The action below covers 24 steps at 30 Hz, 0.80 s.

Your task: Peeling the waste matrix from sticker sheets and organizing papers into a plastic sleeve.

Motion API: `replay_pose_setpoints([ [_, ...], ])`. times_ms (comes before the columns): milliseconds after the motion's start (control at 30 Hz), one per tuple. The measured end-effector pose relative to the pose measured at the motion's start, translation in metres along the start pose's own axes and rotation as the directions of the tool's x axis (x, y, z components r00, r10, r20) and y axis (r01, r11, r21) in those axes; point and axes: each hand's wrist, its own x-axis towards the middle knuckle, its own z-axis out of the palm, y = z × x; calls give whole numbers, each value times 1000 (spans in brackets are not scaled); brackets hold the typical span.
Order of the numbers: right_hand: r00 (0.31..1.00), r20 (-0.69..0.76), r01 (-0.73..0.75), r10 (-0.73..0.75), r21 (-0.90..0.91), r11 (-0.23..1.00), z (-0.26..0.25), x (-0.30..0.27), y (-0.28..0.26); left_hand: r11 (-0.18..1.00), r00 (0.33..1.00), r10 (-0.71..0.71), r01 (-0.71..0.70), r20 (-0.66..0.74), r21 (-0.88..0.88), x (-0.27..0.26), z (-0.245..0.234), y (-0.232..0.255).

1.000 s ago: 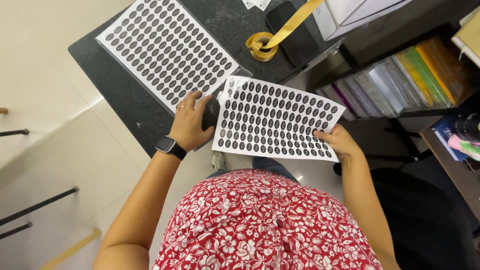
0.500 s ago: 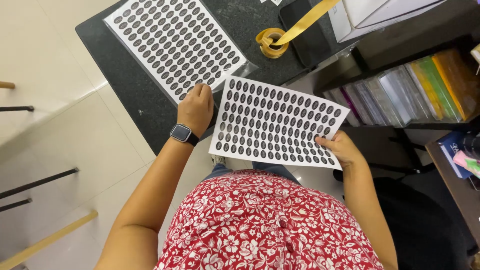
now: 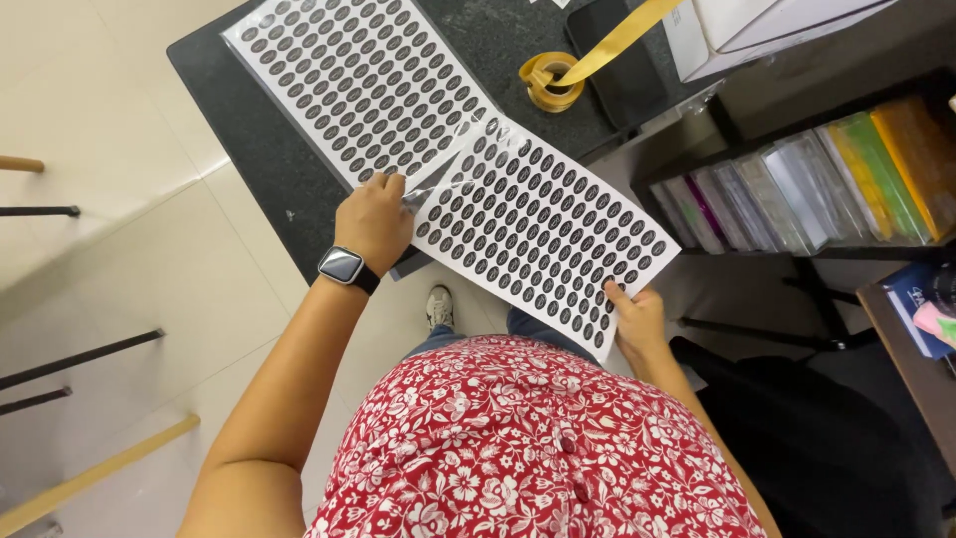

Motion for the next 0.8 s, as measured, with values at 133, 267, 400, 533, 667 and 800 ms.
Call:
replay_pose_setpoints([
  [133, 993, -108, 53, -46, 56, 997, 2, 3, 37, 998, 990, -61, 59, 129, 16, -10, -3, -7],
  [267, 973, -175, 164, -151, 58, 985, 6, 6, 63, 1000, 992, 4, -3, 125, -3, -14, -15, -3],
  [400, 963, -205, 196, -176, 84, 977, 42, -21, 34, 999, 988, 49, -51, 146, 16, -13, -13, 0],
  [533, 946, -256, 232, -197, 115, 966, 60, -34, 34, 995, 985, 100, -101, 141, 0, -13, -22, 6],
  [667, 980, -195, 94, -49, 228, 969, 90, -56, 13, 983, 979, 182, -181, 90, -15, -16, -14, 17],
  [800, 992, -119, -1, 35, 274, 962, 44, -16, 107, 977, 974, 213, -214, 79, 5, -20, -2, 15],
])
